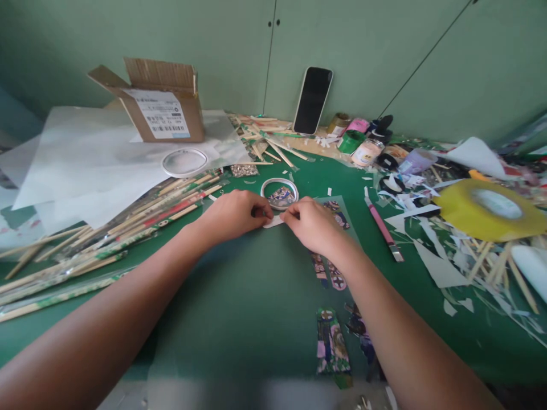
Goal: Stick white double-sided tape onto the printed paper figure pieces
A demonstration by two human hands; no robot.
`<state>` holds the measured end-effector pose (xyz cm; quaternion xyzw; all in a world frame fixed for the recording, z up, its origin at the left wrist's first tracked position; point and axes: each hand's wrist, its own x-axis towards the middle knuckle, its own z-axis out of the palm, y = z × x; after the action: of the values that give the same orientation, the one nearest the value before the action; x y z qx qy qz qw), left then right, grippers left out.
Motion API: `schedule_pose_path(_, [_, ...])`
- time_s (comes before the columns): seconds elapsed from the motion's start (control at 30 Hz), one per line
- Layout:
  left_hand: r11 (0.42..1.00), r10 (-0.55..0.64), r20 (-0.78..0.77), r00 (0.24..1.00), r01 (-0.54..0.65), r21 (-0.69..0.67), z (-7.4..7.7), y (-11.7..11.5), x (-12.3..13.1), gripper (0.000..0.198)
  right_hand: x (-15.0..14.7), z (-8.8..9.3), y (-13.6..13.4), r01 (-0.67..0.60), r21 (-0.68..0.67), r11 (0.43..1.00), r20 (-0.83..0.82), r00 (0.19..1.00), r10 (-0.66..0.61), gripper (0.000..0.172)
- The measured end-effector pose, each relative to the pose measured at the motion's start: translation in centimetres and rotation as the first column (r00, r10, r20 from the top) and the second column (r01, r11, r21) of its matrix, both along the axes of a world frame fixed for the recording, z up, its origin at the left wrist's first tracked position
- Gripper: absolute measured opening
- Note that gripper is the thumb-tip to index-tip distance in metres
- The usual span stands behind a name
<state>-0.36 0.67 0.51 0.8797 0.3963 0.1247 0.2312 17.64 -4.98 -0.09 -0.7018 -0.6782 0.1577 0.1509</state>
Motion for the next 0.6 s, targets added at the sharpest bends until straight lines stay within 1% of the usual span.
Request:
schedule_pose_path(0.2, [1.0,-0.01,0.012,1.0,0.01,0.009,-0.09,0.04,0.0,0.015,0.63,0.17,0.28,-0.036,-0.066,0.997,-0.106,0.994,0.029,0.039])
schedule_pose_path(0.37, [1.0,-0.002,0.013,1.0,0.002,0.002,-0.11,0.04,0.03,0.013,0.16,0.22,0.14,0.016,-0.054,0.998,-0.049,0.999,-0.018,0.029])
schedule_pose_path(0.43, [1.0,-0.002,0.02,1.0,0.002,0.0,-0.13,0.04,0.02,0.013,-0.03,0.2,0.04,0.018,-0.058,0.998,-0.036,0.999,-0.02,0.026])
schedule_pose_path(0.6, [0.998,-0.057,0.064,0.996,0.058,-0.007,-0.27,0.18,-0.08,0.015,-0.05,-0.08,0.03,0.014,-0.008,1.0,0.012,1.0,-0.014,0.024])
